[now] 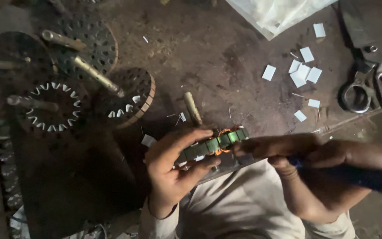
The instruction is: The person inserts small white rectangular insulating pieces into the slots of a copper-wound stator core. They use a blue-handled screwdriver to press the pieces into place and rotate the stator to access different slots.
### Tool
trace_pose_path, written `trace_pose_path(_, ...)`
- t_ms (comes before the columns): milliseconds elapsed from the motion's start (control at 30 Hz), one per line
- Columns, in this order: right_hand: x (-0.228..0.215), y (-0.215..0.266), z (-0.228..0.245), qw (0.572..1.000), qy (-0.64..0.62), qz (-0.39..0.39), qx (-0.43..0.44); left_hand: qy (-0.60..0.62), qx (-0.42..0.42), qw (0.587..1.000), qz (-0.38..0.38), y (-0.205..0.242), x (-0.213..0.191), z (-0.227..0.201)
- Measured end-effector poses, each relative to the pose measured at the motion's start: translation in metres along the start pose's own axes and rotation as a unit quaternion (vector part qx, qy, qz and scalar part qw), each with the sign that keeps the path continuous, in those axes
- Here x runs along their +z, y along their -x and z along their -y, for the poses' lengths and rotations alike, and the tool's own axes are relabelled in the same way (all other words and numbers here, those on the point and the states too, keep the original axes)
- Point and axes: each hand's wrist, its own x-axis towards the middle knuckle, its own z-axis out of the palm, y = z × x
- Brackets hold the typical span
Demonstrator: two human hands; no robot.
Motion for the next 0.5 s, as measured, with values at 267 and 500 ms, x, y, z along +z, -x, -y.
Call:
trace_pose_path(267, 0.068, -0.016, 0.003, 0.952, -0.190, -0.225, -0.083, -0.005, 0.053, 0.999, -0.006, -0.001, 0.001, 0.003)
trace_pose_path(500, 0.062, -0.008, 0.023, 0.987, -0.060, -0.151, 0.006, 0.002, 0.037, 0.999, -0.008, -0.002, -0.002, -0.001)
